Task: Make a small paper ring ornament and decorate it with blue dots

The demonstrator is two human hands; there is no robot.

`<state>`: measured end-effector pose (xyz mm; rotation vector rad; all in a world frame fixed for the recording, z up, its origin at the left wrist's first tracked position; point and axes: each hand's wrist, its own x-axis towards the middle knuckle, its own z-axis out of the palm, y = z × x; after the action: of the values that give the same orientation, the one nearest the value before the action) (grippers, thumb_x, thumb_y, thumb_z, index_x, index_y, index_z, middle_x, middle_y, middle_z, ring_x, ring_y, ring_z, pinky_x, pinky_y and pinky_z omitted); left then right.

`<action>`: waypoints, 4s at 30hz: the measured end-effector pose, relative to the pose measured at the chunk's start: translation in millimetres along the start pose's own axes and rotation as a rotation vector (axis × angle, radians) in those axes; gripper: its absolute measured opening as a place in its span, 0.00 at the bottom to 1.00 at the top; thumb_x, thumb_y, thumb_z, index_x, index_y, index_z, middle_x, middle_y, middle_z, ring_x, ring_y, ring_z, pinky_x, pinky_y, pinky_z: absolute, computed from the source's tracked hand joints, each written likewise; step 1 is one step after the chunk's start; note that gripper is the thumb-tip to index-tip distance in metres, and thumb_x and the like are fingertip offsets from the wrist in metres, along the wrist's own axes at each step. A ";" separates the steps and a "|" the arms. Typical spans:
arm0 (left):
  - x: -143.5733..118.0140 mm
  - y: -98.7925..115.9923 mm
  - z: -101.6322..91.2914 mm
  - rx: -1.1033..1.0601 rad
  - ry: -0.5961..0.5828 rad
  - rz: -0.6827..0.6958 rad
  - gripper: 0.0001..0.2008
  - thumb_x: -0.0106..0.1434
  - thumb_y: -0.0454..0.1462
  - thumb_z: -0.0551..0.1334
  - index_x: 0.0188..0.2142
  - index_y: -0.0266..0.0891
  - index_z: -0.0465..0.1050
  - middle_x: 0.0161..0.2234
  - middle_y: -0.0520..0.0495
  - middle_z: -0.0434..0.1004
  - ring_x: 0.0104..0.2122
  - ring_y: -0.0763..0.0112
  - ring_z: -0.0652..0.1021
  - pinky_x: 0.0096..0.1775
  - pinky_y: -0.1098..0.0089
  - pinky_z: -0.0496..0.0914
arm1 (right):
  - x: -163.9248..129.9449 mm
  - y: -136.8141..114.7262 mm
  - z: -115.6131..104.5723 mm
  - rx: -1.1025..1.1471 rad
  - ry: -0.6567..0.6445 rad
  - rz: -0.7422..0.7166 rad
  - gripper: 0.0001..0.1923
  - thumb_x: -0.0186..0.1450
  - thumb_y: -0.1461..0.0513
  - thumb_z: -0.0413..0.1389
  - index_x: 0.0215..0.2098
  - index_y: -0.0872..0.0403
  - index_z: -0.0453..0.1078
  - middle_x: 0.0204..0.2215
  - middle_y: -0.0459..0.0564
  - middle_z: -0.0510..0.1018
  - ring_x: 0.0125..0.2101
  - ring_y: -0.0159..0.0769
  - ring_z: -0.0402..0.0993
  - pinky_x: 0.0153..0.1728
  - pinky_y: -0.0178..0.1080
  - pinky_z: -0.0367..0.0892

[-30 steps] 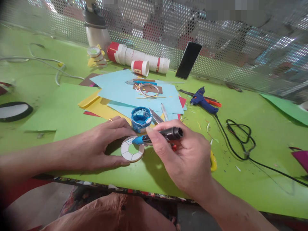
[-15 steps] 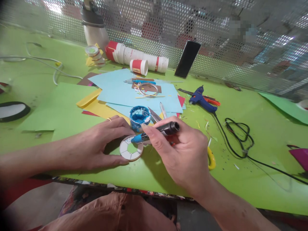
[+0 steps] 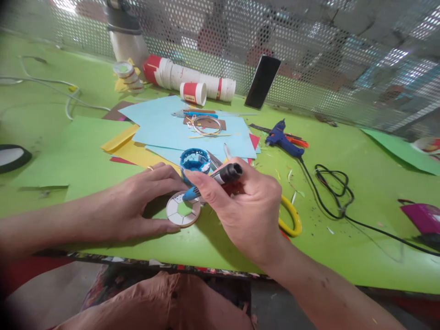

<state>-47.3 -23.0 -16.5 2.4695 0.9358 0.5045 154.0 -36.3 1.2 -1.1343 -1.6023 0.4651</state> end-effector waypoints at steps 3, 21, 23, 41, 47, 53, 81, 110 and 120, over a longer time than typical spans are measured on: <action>-0.2 0.2 -0.2 -0.006 -0.008 -0.019 0.16 0.62 0.44 0.64 0.47 0.39 0.74 0.41 0.45 0.69 0.41 0.62 0.72 0.43 0.61 0.68 | -0.4 1.0 -2.4 0.086 0.003 0.034 0.13 0.59 0.59 0.67 0.20 0.54 0.71 0.14 0.39 0.69 0.16 0.25 0.61 0.17 0.34 0.58; 0.5 1.0 0.1 -0.024 -0.006 -0.031 0.15 0.63 0.45 0.64 0.46 0.40 0.73 0.43 0.46 0.69 0.43 0.63 0.72 0.45 0.63 0.68 | -5.3 4.6 -24.7 0.103 -0.045 0.088 0.13 0.65 0.51 0.61 0.31 0.53 0.77 0.19 0.45 0.76 0.17 0.31 0.71 0.15 0.36 0.63; 0.5 1.4 0.0 -0.025 -0.005 -0.028 0.15 0.63 0.44 0.64 0.47 0.40 0.73 0.42 0.46 0.69 0.43 0.64 0.72 0.45 0.63 0.68 | -6.2 4.9 -25.4 0.043 -0.063 0.076 0.13 0.65 0.51 0.60 0.31 0.52 0.77 0.19 0.45 0.76 0.18 0.30 0.71 0.16 0.36 0.63; -0.6 -3.6 1.9 -0.014 -0.004 -0.114 0.26 0.56 0.51 0.69 0.47 0.36 0.70 0.46 0.42 0.69 0.48 0.56 0.71 0.48 0.58 0.69 | 8.0 9.7 -28.6 0.313 0.015 0.220 0.15 0.63 0.52 0.62 0.25 0.53 0.77 0.13 0.43 0.69 0.12 0.27 0.61 0.10 0.32 0.56; -1.3 -0.6 0.8 -0.001 -0.011 -0.167 0.36 0.52 0.57 0.68 0.51 0.35 0.67 0.49 0.40 0.67 0.49 0.53 0.70 0.51 0.53 0.68 | 14.2 17.7 -24.0 0.397 -0.007 0.264 0.15 0.63 0.52 0.63 0.25 0.52 0.77 0.12 0.43 0.70 0.12 0.27 0.63 0.10 0.31 0.56; -1.6 4.1 -4.6 -0.035 -0.081 -0.109 0.27 0.58 0.43 0.66 0.56 0.40 0.68 0.50 0.42 0.68 0.51 0.57 0.70 0.54 0.56 0.67 | 17.2 20.3 -20.1 0.436 -0.004 0.285 0.16 0.64 0.52 0.62 0.24 0.53 0.76 0.11 0.40 0.67 0.11 0.25 0.59 0.10 0.31 0.52; -4.2 -0.3 -6.6 -0.025 -0.083 -0.077 0.28 0.58 0.43 0.66 0.58 0.42 0.67 0.51 0.42 0.67 0.50 0.57 0.72 0.55 0.56 0.67 | 27.2 25.1 -21.5 0.656 -0.092 0.373 0.21 0.55 0.46 0.66 0.24 0.55 0.71 0.09 0.41 0.69 0.09 0.24 0.58 0.09 0.28 0.54; 16.1 -5.0 -17.3 -0.003 -0.207 -0.037 0.22 0.57 0.47 0.67 0.50 0.42 0.75 0.46 0.43 0.71 0.45 0.58 0.74 0.47 0.61 0.69 | 51.0 -3.7 -45.6 0.487 -0.148 0.315 0.04 0.59 0.63 0.64 0.30 0.58 0.76 0.19 0.45 0.75 0.20 0.29 0.69 0.21 0.33 0.66; 10.5 -10.8 -6.5 -0.061 -0.123 -0.041 0.21 0.56 0.45 0.68 0.47 0.40 0.73 0.44 0.45 0.69 0.46 0.59 0.71 0.47 0.61 0.68 | 60.5 -1.5 -17.3 0.091 -0.154 0.072 0.10 0.63 0.58 0.62 0.28 0.56 0.72 0.18 0.42 0.70 0.17 0.25 0.63 0.18 0.32 0.61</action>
<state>-48.7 -6.7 -14.9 2.3921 0.9062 0.3577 170.2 10.0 40.7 -1.1121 -1.6591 0.6802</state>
